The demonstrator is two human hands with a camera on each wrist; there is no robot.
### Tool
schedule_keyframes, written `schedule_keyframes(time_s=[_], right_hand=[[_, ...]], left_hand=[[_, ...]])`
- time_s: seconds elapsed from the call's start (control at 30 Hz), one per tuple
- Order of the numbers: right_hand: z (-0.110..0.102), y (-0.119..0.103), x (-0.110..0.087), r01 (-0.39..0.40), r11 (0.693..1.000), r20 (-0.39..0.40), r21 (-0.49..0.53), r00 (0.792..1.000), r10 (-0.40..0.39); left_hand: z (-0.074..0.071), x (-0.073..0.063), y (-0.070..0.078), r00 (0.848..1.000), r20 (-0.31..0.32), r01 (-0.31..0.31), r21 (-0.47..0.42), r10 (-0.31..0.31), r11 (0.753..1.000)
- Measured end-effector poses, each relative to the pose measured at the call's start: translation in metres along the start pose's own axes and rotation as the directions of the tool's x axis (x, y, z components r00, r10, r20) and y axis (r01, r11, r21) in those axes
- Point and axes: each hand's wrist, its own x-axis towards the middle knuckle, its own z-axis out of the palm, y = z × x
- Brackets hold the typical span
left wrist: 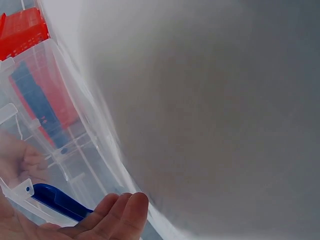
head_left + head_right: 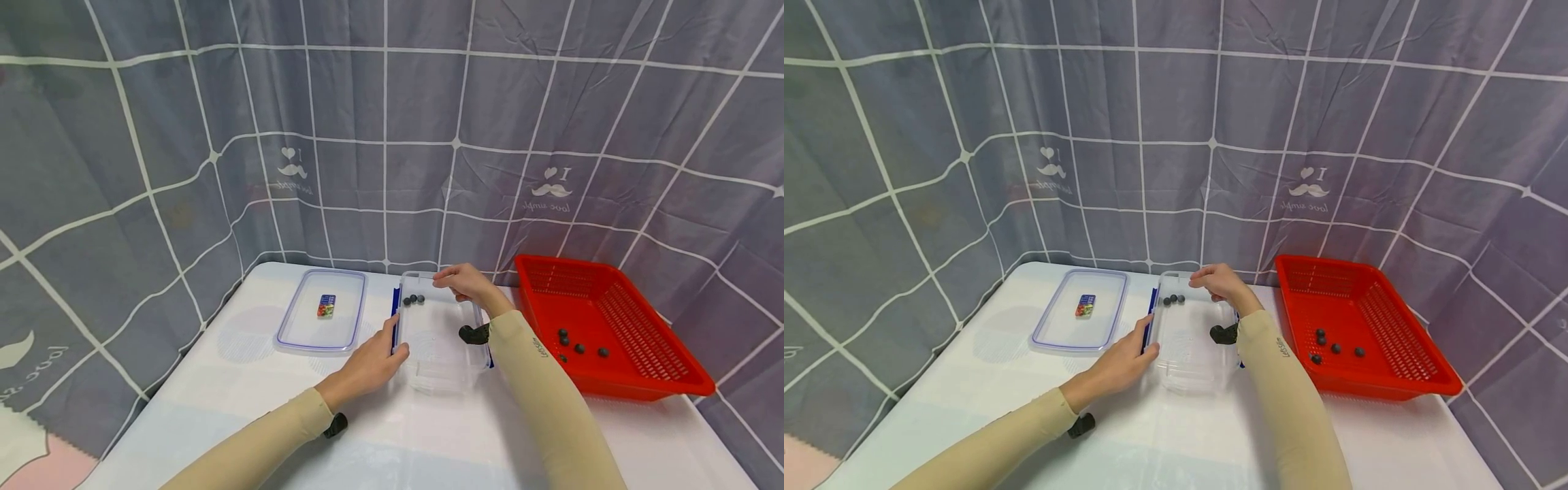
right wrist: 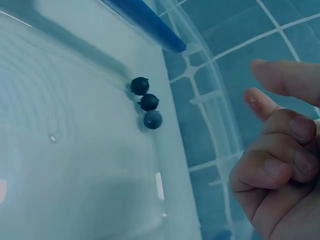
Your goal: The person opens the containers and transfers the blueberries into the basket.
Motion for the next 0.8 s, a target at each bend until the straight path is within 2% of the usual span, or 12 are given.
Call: schedule_keyframes(time_s=[0.37, 0.8], right_hand=[[0.024, 0.012, 0.026, -0.073, 0.997, -0.043, -0.018, 0.996, 0.072], [0.039, 0.03, 0.043, -0.149, 0.988, -0.066, -0.046, 0.987, 0.146]], left_hand=[[0.001, 0.0, 0.0, 1.0, 0.01, 0.006, 0.003, -0.006, 1.0], [0.0, -0.001, 0.0, 1.0, 0.004, -0.003, 0.004, 0.003, 1.0]])
